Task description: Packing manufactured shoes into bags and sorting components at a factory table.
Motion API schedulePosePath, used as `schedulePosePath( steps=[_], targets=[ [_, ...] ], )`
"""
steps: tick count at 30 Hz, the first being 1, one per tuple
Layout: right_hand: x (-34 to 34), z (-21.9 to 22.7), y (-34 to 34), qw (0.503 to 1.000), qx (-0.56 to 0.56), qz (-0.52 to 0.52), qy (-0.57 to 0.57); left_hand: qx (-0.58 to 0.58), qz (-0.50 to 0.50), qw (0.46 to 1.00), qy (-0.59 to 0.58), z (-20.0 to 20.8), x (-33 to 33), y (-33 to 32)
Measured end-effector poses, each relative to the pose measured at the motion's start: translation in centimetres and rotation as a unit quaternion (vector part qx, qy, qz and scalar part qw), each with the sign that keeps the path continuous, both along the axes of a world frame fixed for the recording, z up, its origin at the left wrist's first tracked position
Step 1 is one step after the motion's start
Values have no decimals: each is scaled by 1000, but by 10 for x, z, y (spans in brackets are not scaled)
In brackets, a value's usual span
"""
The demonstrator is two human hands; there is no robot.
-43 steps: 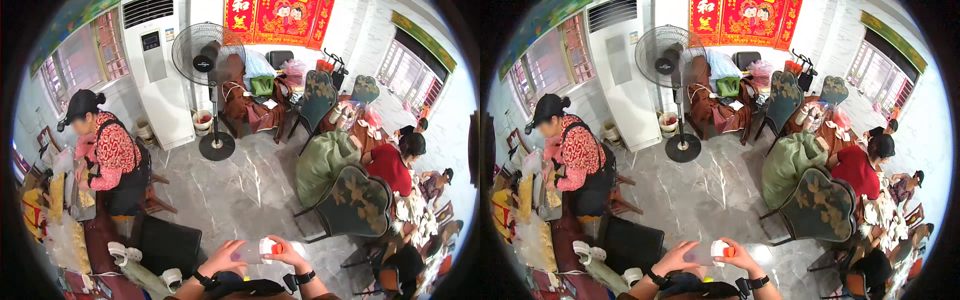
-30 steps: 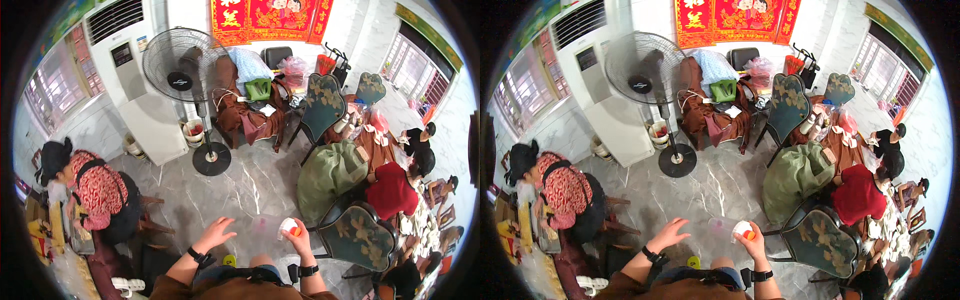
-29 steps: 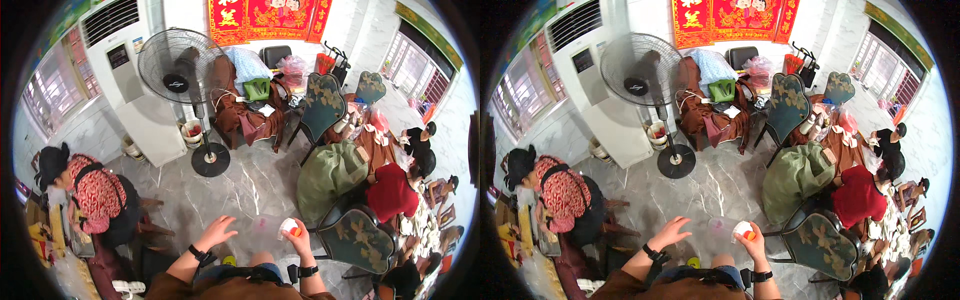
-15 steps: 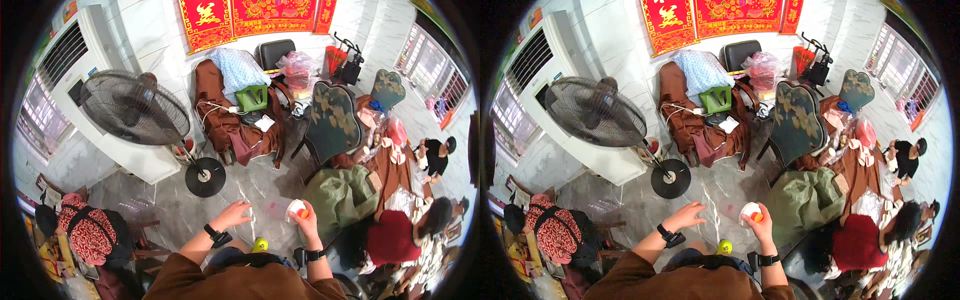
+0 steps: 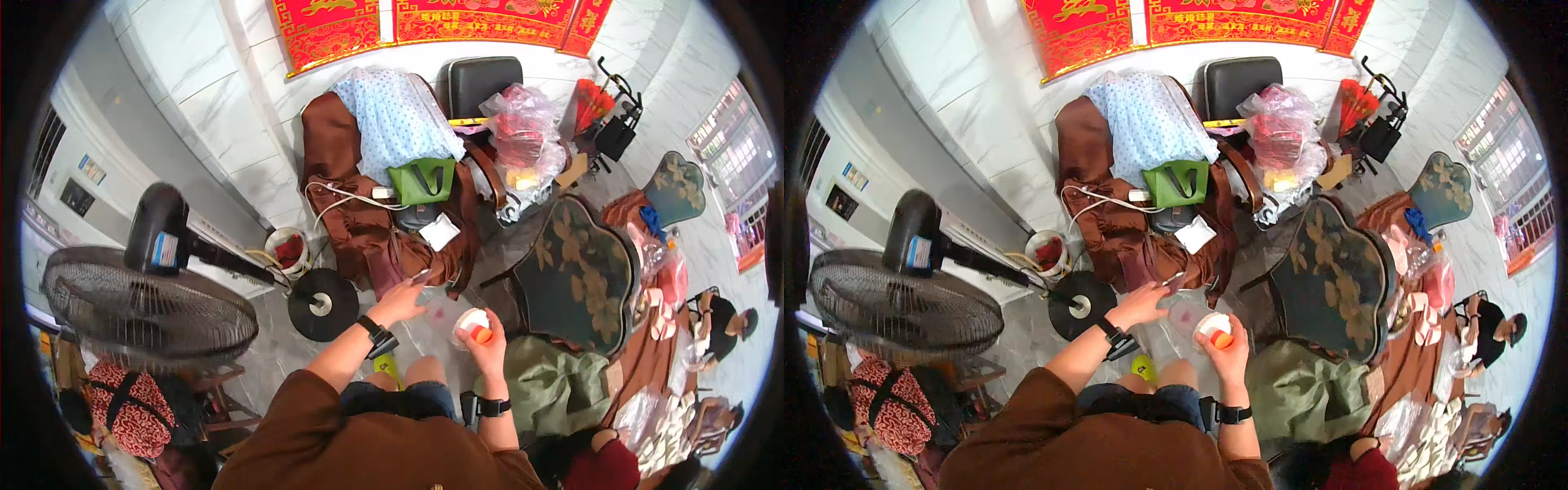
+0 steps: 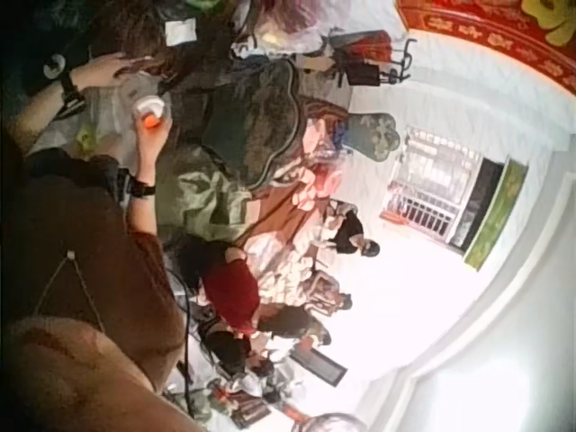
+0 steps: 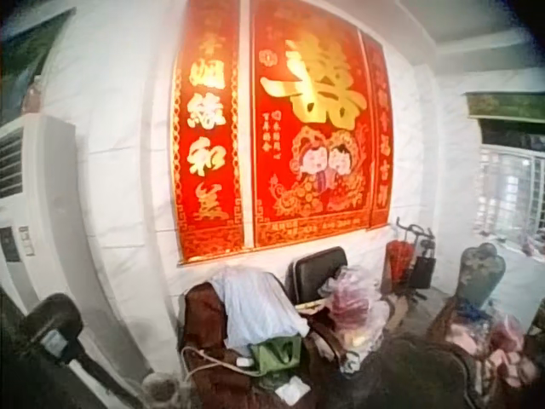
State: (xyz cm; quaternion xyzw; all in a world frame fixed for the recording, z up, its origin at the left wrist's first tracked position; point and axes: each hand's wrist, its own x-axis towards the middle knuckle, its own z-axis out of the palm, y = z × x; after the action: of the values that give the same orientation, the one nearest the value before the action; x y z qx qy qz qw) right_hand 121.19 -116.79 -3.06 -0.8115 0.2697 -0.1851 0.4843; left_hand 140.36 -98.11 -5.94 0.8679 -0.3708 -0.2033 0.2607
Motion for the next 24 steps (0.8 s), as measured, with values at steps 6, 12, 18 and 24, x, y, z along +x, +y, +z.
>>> schedulePosePath(
  steps=[6,12,18,24],
  targets=[
    [129,11,-70,998,53,4,-30,-16,83,996,-40,-31,126,-49],
    [287,15,-137,954,285,44,-85,-6,144,989,-44,-90,230,-96],
    [408,50,-177,940,291,161,-73,-55,167,984,-21,-141,327,-168],
    [466,38,-178,822,511,250,28,-30,194,978,-67,-162,383,-234]
  ],
)
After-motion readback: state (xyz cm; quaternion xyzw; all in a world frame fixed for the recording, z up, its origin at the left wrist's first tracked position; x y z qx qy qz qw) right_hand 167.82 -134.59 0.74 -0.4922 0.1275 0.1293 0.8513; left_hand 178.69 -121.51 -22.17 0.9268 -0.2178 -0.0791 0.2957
